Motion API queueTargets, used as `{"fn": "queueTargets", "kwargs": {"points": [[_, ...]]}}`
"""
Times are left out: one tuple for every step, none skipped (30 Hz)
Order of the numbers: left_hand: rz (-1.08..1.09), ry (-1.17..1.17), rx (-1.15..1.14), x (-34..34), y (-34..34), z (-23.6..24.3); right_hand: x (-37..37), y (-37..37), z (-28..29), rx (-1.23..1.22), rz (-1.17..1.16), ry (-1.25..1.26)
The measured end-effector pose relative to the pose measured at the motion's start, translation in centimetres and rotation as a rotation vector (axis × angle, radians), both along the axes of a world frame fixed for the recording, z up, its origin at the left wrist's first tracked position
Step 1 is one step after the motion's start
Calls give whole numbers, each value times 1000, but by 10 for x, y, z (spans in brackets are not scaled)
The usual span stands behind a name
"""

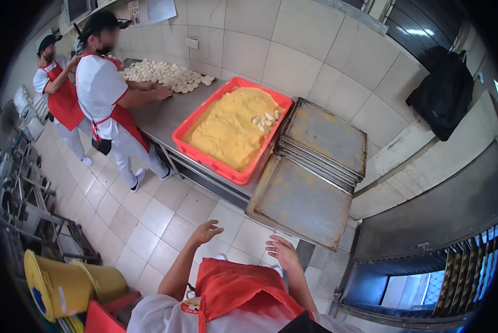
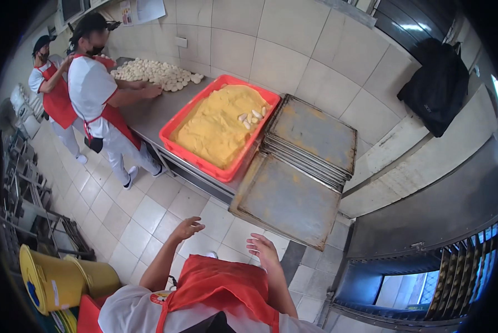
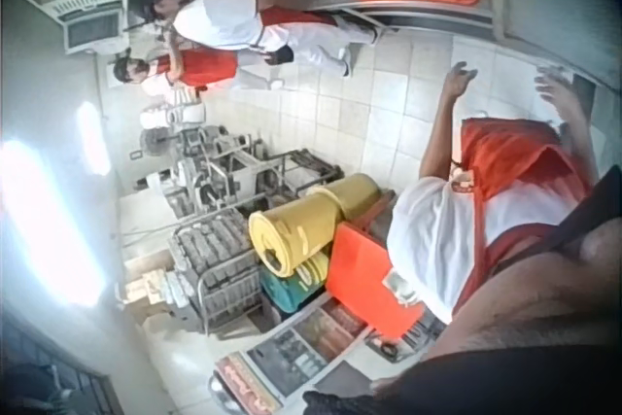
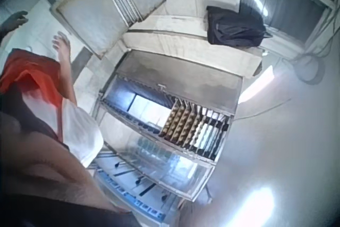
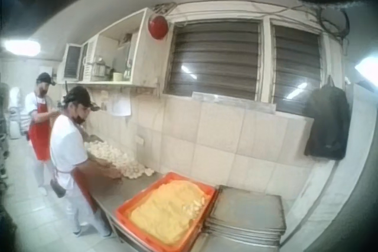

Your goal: The person coats pieces of dough in cornmeal from a red bin, arranges them onto a metal tray, and then places the loaded tray into an industrial oven rack.

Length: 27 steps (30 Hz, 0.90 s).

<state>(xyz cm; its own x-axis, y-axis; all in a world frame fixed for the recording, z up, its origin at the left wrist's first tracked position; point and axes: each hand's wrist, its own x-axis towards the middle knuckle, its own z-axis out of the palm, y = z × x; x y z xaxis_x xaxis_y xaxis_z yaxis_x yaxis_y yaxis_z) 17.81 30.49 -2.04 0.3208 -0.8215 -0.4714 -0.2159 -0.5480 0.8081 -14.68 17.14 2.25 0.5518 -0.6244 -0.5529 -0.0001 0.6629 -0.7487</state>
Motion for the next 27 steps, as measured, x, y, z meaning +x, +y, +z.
{"fn": "queueTargets", "kwargs": {"points": [[13, 33, -13, 5, 0, -4, 9, 3, -1, -1, 26, 51], [2, 46, -2, 16, -6, -7, 16, 3, -4, -1, 51, 102], [-46, -12, -15, 29, -17, -11, 23, -4, -15, 21, 36, 96], [-96, -74, -41, 40, -31, -13, 30, -12, -11, 10, 20, 118], [-108, -57, -29, 41, -41, -14, 32, -16, -11, 15, -44, 168], [-119, -48, -28, 40, -51, -19, 29, -20, -11, 22, -105, 219], [-157, -18, -50, 40, -65, -24, 22, -28, -16, 18, -116, 223], [-195, 8, -72, 39, -79, -27, 11, -37, -24, 8, -228, 312], [-213, 39, -70, 39, -90, -28, 2, -45, -32, 2, -334, 400], [-220, 38, -72, 42, -104, -19, -4, -53, -33, 2, -342, 399], [-233, 103, -103, 45, -116, -10, -10, -61, -34, 6, -388, 364], [-248, 171, -133, 46, -128, 8, -13, -68, -31, 12, -436, 332], [-202, 277, -168, 55, -140, 36, 0, -77, -22, -22, -406, 228], [-198, 272, -157, 68, -154, 40, 17, -87, -14, -10, -402, 224], [-148, 206, -224, 88, -165, 48, 49, -99, 2, -6, -366, 117], [-110, 142, -290, 107, -180, 55, 80, -114, 12, -3, -342, 10], [-48, 1, -353, 131, -195, 54, 109, -129, 13, -24, -273, -39], [14, -137, -416, 157, -209, 48, 139, -145, 15, -48, -202, -85], [56, -223, -391, 184, -224, 48, 168, -163, 16, -119, -118, -63], [91, -312, -374, 212, -243, 51, 199, -185, 20, -197, -41, -45], [131, -466, -354, 236, -261, 52, 230, -208, 12, -364, -68, 6], [163, -614, -329, 257, -274, 48, 259, -229, 4, -522, -99, 68], [141, -617, -310, 285, -278, 38, 288, -252, 8, -729, -82, 238], [141, -791, -280, 315, -283, 27, 312, -275, 14, -948, -56, 414], [143, -959, -269, 335, -300, 21, 329, -292, 21, -954, -69, 424], [183, -890, -314, 331, -320, 46, 336, -310, 23, -778, -182, 375], [202, -998, -314, 345, -348, 35, 339, -328, 26, -604, -301, 319]]}}
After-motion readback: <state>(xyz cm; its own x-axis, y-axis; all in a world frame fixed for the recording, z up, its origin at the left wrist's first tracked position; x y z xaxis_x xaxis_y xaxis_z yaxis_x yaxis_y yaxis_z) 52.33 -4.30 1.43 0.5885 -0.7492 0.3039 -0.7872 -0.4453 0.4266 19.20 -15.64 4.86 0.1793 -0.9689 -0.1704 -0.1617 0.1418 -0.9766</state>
